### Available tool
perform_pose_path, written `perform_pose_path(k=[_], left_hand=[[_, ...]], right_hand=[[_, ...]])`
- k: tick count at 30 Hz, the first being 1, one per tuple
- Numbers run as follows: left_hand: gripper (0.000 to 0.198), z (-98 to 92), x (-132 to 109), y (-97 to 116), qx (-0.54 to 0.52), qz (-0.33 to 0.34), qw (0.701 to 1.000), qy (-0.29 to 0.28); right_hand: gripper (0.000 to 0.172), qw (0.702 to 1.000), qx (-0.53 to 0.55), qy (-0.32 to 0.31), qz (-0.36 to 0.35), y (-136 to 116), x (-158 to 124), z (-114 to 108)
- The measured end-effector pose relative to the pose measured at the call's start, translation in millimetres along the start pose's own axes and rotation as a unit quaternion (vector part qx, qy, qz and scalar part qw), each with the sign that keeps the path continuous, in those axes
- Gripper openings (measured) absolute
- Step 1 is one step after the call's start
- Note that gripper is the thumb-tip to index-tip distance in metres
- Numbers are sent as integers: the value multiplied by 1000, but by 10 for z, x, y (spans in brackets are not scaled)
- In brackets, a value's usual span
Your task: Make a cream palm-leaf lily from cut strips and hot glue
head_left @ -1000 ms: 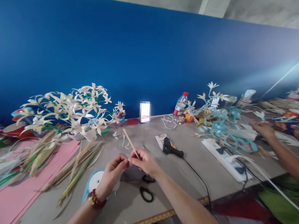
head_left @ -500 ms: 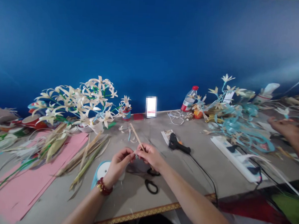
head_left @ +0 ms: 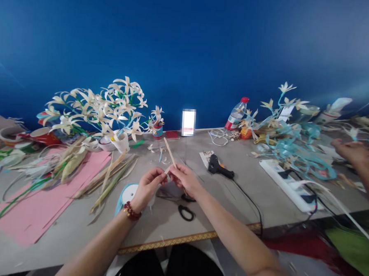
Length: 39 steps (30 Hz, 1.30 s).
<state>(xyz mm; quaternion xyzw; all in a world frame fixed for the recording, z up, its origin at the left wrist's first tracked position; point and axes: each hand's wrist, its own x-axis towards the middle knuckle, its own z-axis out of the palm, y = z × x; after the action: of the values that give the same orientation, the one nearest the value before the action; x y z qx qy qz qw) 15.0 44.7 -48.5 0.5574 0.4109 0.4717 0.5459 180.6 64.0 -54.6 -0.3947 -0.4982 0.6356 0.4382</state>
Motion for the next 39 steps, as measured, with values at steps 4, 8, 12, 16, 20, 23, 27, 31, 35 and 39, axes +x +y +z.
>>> perform_pose_path(k=[4, 8, 12, 16, 20, 23, 27, 31, 35, 39], left_hand=[[22, -22, 20, -9, -7, 27, 999, 18], [22, -37, 23, 0, -9, 36, 999, 32], [21, -56, 9, 14, 27, 50, 998, 13], [21, -79, -5, 14, 77, 66, 995, 12], [17, -83, -13, 23, 123, 72, 990, 6], [15, -81, -11, 42, 147, 71, 987, 8], [16, -92, -8, 48, 144, 67, 987, 11], [15, -105, -12, 34, 153, 77, 985, -1], [14, -108, -20, 43, 157, 86, 984, -10], [14, -107, -37, 95, 144, 144, 978, -36]], right_hand=[[43, 1000, -22, 6, -10, 16, -6, -19], [35, 996, -78, -24, -22, 9, -45, -3], [26, 988, -134, -52, -51, -32, -100, 24], [29, 965, -237, -58, -93, -54, -134, 33], [36, 951, -285, -50, -104, -31, -143, 30], [39, 951, -287, -50, -105, -23, -144, 24], [43, 956, -276, -54, -85, -44, -145, 23], [47, 966, -243, -61, -67, -60, -136, 30], [53, 979, -192, -67, -11, -59, -136, 40], [57, 988, -75, -99, 94, -69, -165, 47]])
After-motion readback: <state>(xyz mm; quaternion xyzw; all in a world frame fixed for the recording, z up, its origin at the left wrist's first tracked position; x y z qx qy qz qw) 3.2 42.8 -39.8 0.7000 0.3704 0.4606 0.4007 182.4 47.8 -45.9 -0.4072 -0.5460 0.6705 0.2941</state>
